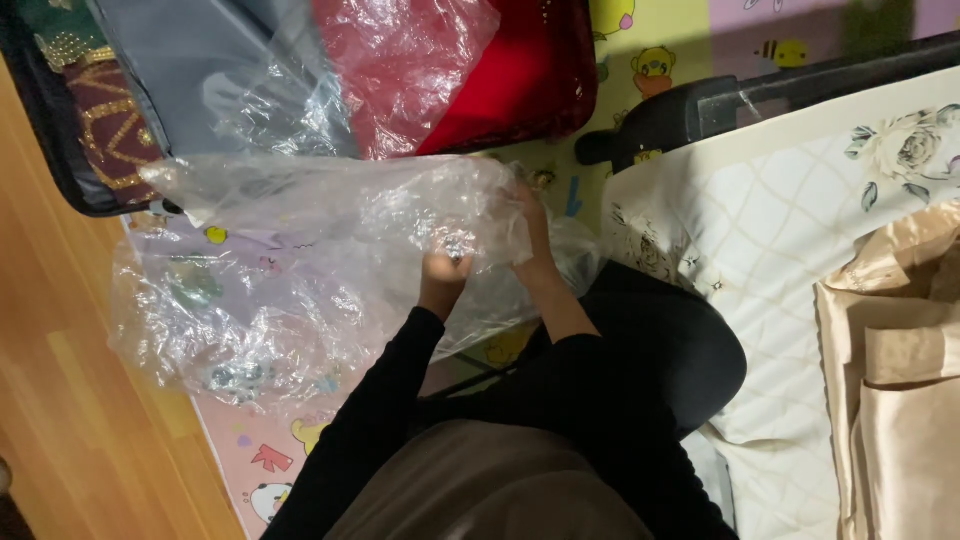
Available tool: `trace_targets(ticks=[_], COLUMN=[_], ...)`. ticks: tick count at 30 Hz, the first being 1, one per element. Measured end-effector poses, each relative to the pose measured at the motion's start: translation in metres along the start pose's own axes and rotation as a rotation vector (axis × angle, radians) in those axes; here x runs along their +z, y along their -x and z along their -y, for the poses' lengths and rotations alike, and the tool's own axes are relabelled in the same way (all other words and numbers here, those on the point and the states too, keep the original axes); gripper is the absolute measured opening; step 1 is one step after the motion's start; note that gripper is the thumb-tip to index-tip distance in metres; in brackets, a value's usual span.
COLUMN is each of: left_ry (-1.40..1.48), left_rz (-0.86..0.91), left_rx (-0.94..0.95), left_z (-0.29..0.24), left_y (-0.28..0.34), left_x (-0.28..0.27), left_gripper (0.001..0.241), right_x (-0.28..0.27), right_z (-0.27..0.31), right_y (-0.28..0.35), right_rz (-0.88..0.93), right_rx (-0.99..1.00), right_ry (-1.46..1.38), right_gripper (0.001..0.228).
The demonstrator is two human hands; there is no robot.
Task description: Folding a satin garment and placing it into a plastic bag.
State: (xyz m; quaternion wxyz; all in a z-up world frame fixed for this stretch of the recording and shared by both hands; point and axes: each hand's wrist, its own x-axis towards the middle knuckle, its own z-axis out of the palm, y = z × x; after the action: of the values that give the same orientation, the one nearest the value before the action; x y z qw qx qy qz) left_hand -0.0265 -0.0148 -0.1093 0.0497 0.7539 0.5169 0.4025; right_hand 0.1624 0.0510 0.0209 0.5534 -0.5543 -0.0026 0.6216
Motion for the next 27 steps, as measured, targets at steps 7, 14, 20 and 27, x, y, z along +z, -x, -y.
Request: trace_targets(ticks=[7,14,20,27], left_ry=[-0.333,0.119,0.343,0.295], left_rz=[0.057,0.103,0.161,0.164], left_rx=[0.327,-0.124,-0.111,-0.061], left_z=[-0.046,-0.080,-0.056,-0.077], left_y=[-0.057,-0.095,-0.078,-0.099], left_x=[-0.040,-0.073,-0.065,-0.082], left_gripper=[0.021,0.036,0.048,0.030], right_x=[0.021,0.021,0.018,0.018], right_z=[0.039,0.047,0.049,0.056], right_y=[0.034,0.068,0.073,0.075], right_rz=[0.002,0.263,0.279,0.313], right_rx=[0.101,-0.506,-0.578,-0.681], right_ry=[-0.184,0.577,0.585,0.602], right_gripper=[0.023,0.040,0.041,0.043])
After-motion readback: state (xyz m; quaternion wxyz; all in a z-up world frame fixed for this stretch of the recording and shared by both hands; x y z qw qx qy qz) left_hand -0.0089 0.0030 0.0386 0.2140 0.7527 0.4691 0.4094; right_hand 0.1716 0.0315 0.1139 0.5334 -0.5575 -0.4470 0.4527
